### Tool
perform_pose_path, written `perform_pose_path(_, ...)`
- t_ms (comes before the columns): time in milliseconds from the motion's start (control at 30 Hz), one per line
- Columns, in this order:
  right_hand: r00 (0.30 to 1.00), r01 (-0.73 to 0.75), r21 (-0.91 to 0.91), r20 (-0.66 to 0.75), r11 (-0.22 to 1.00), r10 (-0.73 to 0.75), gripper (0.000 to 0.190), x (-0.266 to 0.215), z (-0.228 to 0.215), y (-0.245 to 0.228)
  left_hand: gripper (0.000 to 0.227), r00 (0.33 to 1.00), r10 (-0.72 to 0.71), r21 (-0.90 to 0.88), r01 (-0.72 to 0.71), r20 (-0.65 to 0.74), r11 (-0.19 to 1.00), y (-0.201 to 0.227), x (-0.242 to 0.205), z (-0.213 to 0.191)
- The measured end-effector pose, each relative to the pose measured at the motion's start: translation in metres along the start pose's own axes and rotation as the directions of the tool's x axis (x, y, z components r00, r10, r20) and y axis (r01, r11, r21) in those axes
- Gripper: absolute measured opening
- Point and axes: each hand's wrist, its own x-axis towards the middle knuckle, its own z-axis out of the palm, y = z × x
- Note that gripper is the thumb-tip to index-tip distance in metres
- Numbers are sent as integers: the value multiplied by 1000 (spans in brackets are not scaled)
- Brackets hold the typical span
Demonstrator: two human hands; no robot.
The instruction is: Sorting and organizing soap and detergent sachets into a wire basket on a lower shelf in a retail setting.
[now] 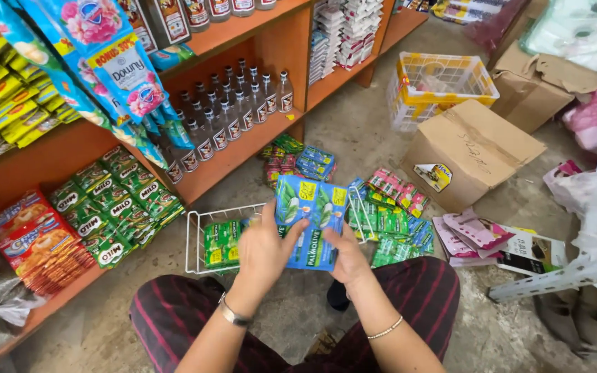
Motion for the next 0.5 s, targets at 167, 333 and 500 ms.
perform_pose_path(167, 997, 68, -228, -25, 971, -76, 53, 7, 10, -2, 93, 896, 388, 661, -157, -218, 734, -19, -1, -10)
perform_pose_path(333, 952, 277, -607, 66, 745, -300, 44, 36, 42, -19, 50, 975, -14, -61, 0, -223, 998, -32, 13, -17)
perform_pose_path(500, 889, 359, -741, 85, 568, -450, 33, 86, 42, -22, 47, 959, 15, 137, 25, -284, 990, -39, 37, -19)
